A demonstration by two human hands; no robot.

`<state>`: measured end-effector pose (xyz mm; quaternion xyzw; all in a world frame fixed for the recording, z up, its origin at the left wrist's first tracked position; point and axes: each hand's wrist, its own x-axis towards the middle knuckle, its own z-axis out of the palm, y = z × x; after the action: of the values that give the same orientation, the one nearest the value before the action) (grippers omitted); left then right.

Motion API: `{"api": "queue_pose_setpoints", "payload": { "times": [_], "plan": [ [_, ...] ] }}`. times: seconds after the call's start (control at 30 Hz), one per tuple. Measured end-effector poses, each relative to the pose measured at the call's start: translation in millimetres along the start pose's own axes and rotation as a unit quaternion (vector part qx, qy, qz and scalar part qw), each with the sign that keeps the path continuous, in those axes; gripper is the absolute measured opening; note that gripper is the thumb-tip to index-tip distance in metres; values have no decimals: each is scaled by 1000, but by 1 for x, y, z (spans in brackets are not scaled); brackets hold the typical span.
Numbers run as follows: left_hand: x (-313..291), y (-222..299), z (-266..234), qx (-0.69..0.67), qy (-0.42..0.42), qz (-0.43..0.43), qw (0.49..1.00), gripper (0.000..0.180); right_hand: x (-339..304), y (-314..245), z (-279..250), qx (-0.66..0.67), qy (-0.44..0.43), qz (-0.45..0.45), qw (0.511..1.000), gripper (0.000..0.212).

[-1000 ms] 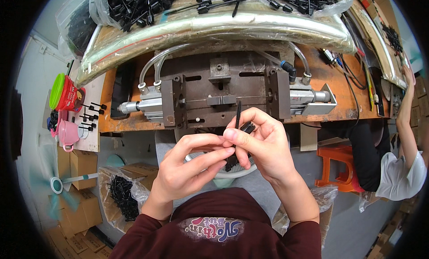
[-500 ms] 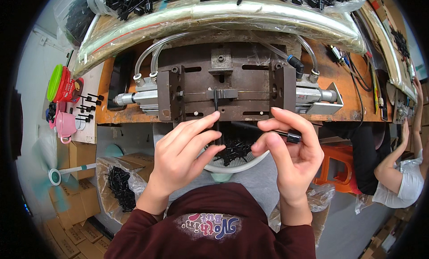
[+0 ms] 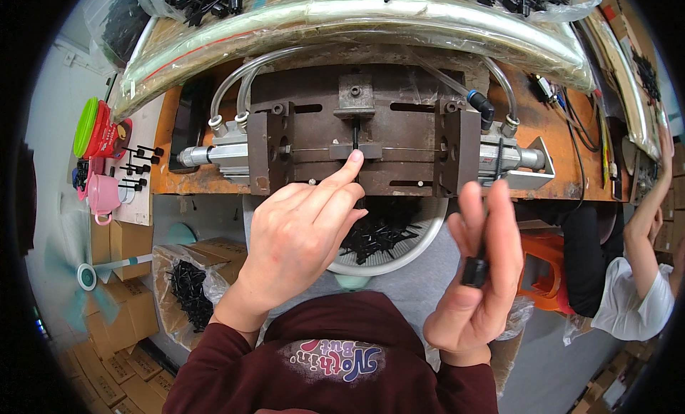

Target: Manually assemble and check black electronic components using a pneumatic jig.

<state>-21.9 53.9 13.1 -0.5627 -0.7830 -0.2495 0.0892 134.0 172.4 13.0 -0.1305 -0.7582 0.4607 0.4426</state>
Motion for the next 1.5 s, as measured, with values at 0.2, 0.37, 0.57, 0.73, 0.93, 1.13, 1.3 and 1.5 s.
{"api": "queue_pose_setpoints", "payload": {
  "times": [0.2, 0.37, 0.57, 0.73, 0.93, 1.13, 1.3, 1.5],
  "plan": [
    [0, 2, -3, 2, -2, -14, 1000, 22, 7, 6, 7, -121, -92, -130, 980, 44],
    [0, -4, -3, -10, 6, -7, 1000, 22, 12, 6, 8, -188, -65, -110, 974, 40],
    [-9, -1, 0, -44, 13, -2, 999, 24, 22, 18, 22, -240, -131, -159, 949, 31],
    [-43, -1, -12, -187, -109, 33, 976, 21, 28, 19, 32, -264, -217, -127, 931, 25],
    [-75, -9, 17, -233, -217, 9, 948, 20, 25, 22, 44, -294, -247, -135, 913, 22],
    [-83, -14, 46, -247, -223, -1, 943, 30, 37, 12, 45, -331, -270, -126, 895, 21],
    [-80, -14, 50, -221, -186, -19, 957, 55, 38, 6, 46, -359, -276, -119, 883, 22],
    [-89, -19, 47, -220, -189, -30, 957, 74, 99, -3, 38, -264, -288, -151, 908, 28]
  ]
}}
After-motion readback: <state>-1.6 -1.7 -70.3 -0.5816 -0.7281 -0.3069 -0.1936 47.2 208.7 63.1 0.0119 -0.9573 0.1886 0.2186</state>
